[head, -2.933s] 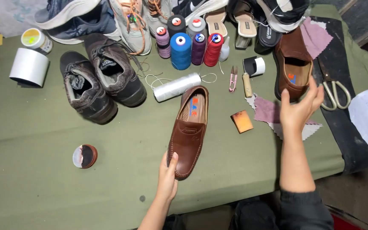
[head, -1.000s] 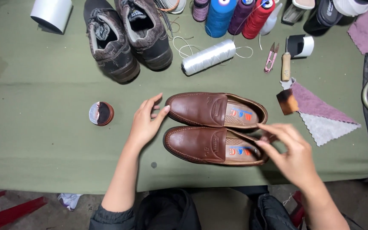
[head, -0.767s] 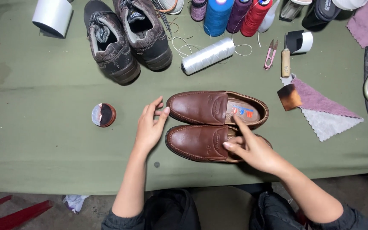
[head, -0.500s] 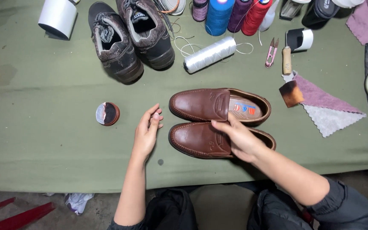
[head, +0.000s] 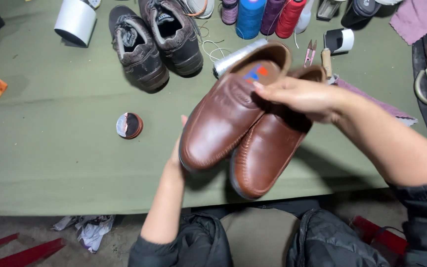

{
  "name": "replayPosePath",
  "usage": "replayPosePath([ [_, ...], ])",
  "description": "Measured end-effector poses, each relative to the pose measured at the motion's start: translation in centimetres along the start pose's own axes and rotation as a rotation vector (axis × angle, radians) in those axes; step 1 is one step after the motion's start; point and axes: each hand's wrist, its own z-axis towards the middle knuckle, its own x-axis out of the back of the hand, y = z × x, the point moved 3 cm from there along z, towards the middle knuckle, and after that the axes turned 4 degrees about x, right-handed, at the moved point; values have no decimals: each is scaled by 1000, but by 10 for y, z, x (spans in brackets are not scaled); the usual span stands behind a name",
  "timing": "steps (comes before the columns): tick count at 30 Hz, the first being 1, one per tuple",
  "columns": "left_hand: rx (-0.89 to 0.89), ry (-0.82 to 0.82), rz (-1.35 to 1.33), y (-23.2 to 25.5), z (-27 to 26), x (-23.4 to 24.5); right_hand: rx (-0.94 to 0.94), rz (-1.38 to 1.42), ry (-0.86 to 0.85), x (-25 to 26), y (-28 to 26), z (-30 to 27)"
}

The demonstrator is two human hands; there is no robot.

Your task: The person cleans a pair of brown leather loafers using a small sponge and a tin of shoe polish. They apply the polish to the upper and sole of the shoes, rotating them to reach different areas. The person also briefly picks up and handles a pair of light-colored sneakers before returning to the loafers.

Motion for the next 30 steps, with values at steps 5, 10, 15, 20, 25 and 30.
replayPosePath([
  [5,-140,-118,-75,-13,-4,-10,283,-821,-266,-13,-24,24],
  [10,-254,-219,-150,-31,-4,-17,347,-1039,-279,-36,-37,41],
  [15,-375,-312,-216,-28,1,-21,414,-1091,-281,-54,-50,42],
  [20,-533,-447,-304,-9,18,-33,476,-1218,-66,-73,-76,22],
  [25,-653,-541,-363,25,39,-39,1043,-1223,502,-80,-60,47],
  [30,-781,-668,-410,59,58,-49,1456,-948,812,-94,-31,13],
])
